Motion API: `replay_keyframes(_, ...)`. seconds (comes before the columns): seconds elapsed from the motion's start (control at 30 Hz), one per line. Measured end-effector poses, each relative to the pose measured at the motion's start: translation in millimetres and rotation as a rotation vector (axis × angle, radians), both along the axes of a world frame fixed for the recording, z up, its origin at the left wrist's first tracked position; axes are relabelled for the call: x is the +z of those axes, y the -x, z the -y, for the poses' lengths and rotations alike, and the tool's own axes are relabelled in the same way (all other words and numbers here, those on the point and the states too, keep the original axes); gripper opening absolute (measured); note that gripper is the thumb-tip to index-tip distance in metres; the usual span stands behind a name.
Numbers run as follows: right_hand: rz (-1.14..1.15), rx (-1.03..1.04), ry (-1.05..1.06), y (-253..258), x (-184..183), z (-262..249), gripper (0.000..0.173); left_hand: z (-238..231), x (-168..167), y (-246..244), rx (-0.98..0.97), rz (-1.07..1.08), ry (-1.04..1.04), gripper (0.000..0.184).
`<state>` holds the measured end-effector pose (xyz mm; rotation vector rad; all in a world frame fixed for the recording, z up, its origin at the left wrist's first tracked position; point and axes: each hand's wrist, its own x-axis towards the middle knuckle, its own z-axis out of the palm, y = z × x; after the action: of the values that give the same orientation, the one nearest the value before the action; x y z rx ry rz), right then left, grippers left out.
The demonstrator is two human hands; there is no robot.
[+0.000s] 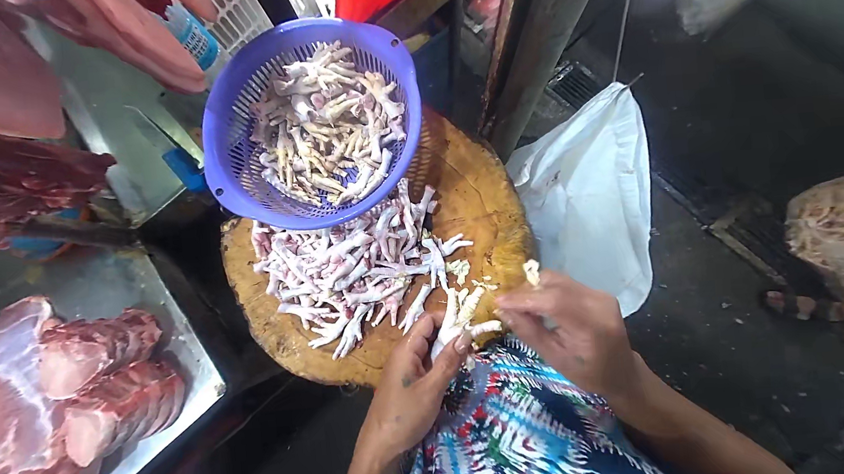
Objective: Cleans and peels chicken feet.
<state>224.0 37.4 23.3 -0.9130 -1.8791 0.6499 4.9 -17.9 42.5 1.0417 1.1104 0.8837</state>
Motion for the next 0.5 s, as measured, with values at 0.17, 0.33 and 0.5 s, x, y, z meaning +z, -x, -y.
replay_keyframes(0.17,0.136,0.095,-0.088,6.2,-3.2,4.3,0.018,1.5,5.0,-3.0,-0.039,-0.013,-0.007,0.025)
replay_keyframes(0.33,0.249,0.229,-0.121,-1.4,-4.1,1.5,0.020,3.6,6.2,6.4,-0.095,0.037,0.045,0.025)
replay_keyframes(0.5,0.297,0.273,-0.212,0.2,-1.5,4.3,0.016,5.6,5.9,8.4,-0.173,-0.019,0.036,0.023)
